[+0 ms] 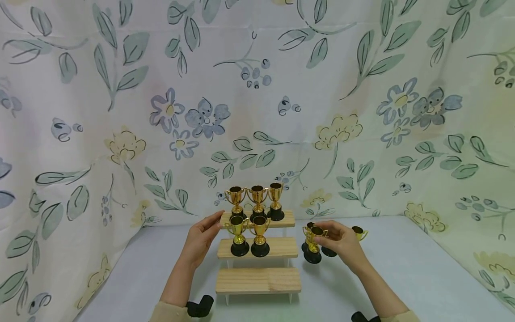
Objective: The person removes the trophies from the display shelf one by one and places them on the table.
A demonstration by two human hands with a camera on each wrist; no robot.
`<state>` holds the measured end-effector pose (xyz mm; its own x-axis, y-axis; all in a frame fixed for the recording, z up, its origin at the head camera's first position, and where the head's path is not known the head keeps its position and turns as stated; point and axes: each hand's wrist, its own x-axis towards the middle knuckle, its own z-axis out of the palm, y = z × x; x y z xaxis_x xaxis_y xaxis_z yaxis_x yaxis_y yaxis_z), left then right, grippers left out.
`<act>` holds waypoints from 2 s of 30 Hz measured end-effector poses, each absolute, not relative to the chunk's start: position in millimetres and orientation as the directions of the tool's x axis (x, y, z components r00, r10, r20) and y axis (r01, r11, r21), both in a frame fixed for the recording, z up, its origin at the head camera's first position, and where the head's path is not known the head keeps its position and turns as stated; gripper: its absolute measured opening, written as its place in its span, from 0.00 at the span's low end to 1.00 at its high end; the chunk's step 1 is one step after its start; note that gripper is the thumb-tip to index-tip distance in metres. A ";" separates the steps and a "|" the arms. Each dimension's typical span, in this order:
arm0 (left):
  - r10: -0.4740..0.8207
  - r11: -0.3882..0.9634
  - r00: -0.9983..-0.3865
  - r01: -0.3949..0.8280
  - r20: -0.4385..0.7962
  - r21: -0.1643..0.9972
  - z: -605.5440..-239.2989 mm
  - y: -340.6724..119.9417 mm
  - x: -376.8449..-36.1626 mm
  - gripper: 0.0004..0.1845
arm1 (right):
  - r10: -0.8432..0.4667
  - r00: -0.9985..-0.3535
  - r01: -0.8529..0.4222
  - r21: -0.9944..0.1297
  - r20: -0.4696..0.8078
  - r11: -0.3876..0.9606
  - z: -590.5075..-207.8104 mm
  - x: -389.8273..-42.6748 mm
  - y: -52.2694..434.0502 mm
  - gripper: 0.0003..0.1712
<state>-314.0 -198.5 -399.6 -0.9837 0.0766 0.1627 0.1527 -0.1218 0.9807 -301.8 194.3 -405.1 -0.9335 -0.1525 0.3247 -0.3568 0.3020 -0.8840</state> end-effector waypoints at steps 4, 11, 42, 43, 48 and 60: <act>0.075 -0.121 -0.984 0.152 0.162 0.981 -400.5 -199.1 -314.3 0.28 | -0.147 -0.946 -0.323 -0.893 0.290 0.313 -406.8 -302.4 196.1 0.25; 0.063 -0.127 -0.986 0.148 0.156 0.981 -401.5 -198.5 -313.8 0.27 | -0.160 -0.956 -0.287 -0.905 0.247 0.313 -416.2 -306.3 199.0 0.25; 0.081 -0.127 -0.984 0.148 0.159 0.981 -400.2 -199.4 -316.0 0.27 | -0.204 -0.963 -0.236 -0.922 0.179 0.306 -429.4 -308.0 203.2 0.29; 0.082 -0.130 -0.984 0.149 0.160 0.980 -400.3 -199.5 -316.0 0.27 | -0.211 -0.961 -0.239 -0.920 0.179 0.309 -429.5 -307.9 203.2 0.29; 0.085 -0.132 -0.983 0.150 0.162 0.980 -400.6 -199.9 -315.7 0.27 | -0.197 -0.968 -0.216 -0.924 0.159 0.316 -430.2 -307.8 202.3 0.29; 0.076 -0.135 -0.984 0.147 0.158 0.980 -400.7 -199.7 -316.0 0.28 | -0.200 -0.969 -0.205 -0.921 0.144 0.331 -433.3 -309.4 203.9 0.30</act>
<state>-316.0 -199.7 -400.7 -0.9845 0.0763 0.1580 0.1468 -0.1349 0.9799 -309.4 203.9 -433.3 -0.9692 -0.2003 0.1435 -0.2048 0.3307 -0.9212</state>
